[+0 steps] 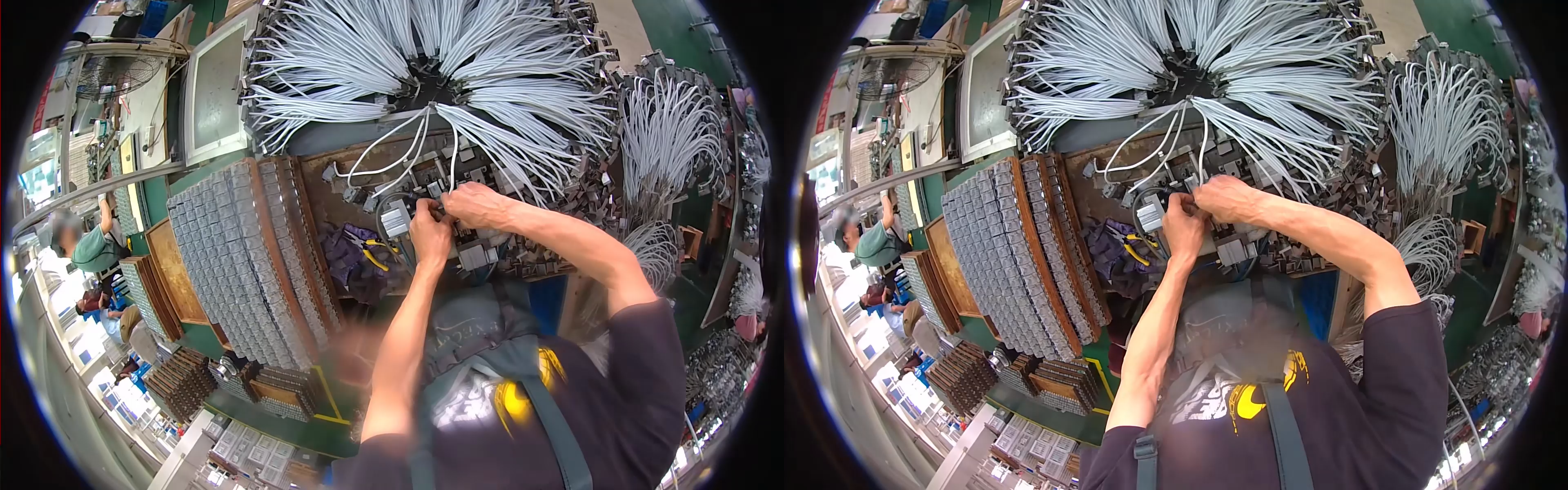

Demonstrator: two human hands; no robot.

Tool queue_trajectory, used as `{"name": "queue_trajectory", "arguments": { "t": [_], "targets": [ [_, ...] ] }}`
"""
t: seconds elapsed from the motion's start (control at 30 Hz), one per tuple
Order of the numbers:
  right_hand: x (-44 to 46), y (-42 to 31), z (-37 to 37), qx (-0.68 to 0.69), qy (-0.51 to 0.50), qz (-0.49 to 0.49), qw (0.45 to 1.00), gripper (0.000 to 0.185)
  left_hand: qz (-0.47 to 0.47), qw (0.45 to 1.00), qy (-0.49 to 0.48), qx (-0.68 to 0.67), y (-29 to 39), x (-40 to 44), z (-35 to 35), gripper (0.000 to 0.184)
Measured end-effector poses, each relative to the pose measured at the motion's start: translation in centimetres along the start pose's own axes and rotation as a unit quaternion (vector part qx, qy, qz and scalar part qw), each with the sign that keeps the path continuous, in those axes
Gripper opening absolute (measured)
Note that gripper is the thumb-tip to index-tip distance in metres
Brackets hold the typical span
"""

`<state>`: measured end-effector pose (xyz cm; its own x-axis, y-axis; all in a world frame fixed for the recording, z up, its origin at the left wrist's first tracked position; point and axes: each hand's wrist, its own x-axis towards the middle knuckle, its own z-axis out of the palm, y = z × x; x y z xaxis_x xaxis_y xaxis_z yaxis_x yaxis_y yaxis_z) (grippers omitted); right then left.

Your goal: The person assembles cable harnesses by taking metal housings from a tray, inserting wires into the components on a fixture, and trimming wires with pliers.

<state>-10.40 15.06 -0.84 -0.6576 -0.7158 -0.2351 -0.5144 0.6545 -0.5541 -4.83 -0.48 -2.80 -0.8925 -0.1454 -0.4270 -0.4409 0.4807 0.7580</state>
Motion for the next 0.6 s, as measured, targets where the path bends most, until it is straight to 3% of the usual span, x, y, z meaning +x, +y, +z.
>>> {"name": "queue_trajectory", "arguments": {
  "t": [0.03, 0.07, 0.1, 0.17, 0.2, 0.23, 0.3, 0.53, 0.6],
  "targets": [
    [0.1, 0.1, -0.4, -0.004, 0.002, 0.004, 1.0, 0.016, 0.021, 0.999, 0.019, 0.017, 0.2, 0.3, 0.2, 0.031],
    [0.0, 0.2, 0.1, -0.026, -0.008, 0.02, 0.999, 0.032, 0.042, 0.998, 0.038, 0.034, 0.2, 0.5, 0.3, 0.031],
    [-0.4, -0.1, -0.1, -0.027, -0.01, 0.018, 0.999, 0.032, 0.04, 0.998, 0.04, 0.032, 0.4, 0.5, 0.2, 0.031],
    [-1.6, -0.9, -0.8, -0.041, 0.094, 0.058, 0.993, 0.055, 0.019, 0.999, 0.028, 0.003, 1.2, 0.5, 0.0, 0.034],
    [-1.9, -1.0, -1.1, -0.09, 0.123, 0.044, 0.987, 0.076, 0.017, 0.999, 0.029, 0.001, 1.2, 0.5, 0.1, 0.034],
    [-2.1, -1.1, -1.4, -0.09, 0.122, 0.044, 0.987, 0.076, 0.008, 1.0, 0.027, -0.008, 1.2, 0.5, 0.1, 0.036],
    [-2.4, -1.3, -2.3, -0.162, 0.21, 0.017, 0.964, 0.089, 0.002, 1.0, 0.023, -0.017, 1.4, 0.5, 0.1, 0.038],
    [-1.6, 0.3, -0.9, -0.045, 0.187, 0.026, 0.981, 0.089, 0.008, 0.999, 0.041, 0.008, 1.6, 1.2, 0.4, 0.04],
    [-1.9, -0.3, -1.3, 0.004, 0.156, 0.072, 0.985, 0.09, 0.008, 0.999, 0.038, 0.013, 1.1, 0.9, 0.2, 0.04]
  ]
}}
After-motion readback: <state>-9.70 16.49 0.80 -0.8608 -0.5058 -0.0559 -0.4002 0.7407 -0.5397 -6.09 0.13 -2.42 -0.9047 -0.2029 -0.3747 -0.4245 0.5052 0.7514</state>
